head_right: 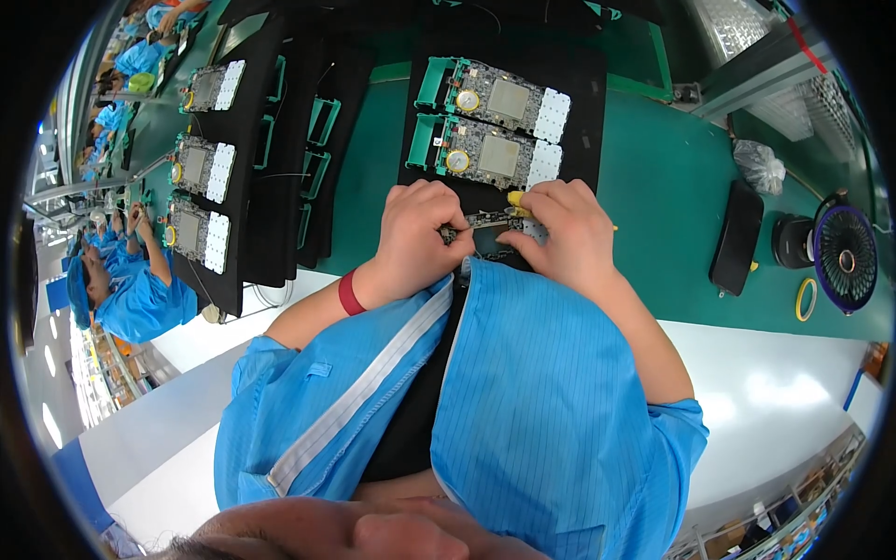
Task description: The person assembles electronic components onto circuit boards and places the assembled boards into plastic housings at a production line station, using a screwdriver to secure the components.
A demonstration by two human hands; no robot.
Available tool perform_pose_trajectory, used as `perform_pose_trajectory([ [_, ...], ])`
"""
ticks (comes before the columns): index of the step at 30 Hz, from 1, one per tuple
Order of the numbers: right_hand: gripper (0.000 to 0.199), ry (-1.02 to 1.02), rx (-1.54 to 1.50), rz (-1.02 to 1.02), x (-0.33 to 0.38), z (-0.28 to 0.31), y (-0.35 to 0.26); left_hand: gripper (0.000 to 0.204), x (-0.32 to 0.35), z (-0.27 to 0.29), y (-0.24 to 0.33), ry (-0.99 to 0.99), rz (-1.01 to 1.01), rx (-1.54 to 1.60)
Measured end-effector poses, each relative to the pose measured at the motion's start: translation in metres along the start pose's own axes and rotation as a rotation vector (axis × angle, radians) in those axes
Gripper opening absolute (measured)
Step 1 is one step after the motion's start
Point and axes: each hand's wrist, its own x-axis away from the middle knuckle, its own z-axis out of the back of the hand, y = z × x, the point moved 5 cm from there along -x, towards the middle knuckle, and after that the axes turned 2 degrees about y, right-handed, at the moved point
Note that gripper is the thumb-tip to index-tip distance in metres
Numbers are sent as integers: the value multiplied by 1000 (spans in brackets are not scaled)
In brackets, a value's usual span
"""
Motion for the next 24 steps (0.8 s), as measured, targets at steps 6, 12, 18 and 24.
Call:
perform_pose_trajectory([
  [6, 27, -23, -4, 239, -4, -3, -8, 23, 1, -1, -1, 3, 0, 2],
  [12, 22, -47, 19, 326, -7, -10, -12, 23, 1, -2, 0, 10, 5, -1],
  [18, 18, -53, -5, 331, -13, -12, -12, 23, 0, -1, -1, 10, 0, 4],
  [24, 14, -77, -78, 190, -17, -16, -13, 24, 2, -1, 0, 16, -23, 9],
])
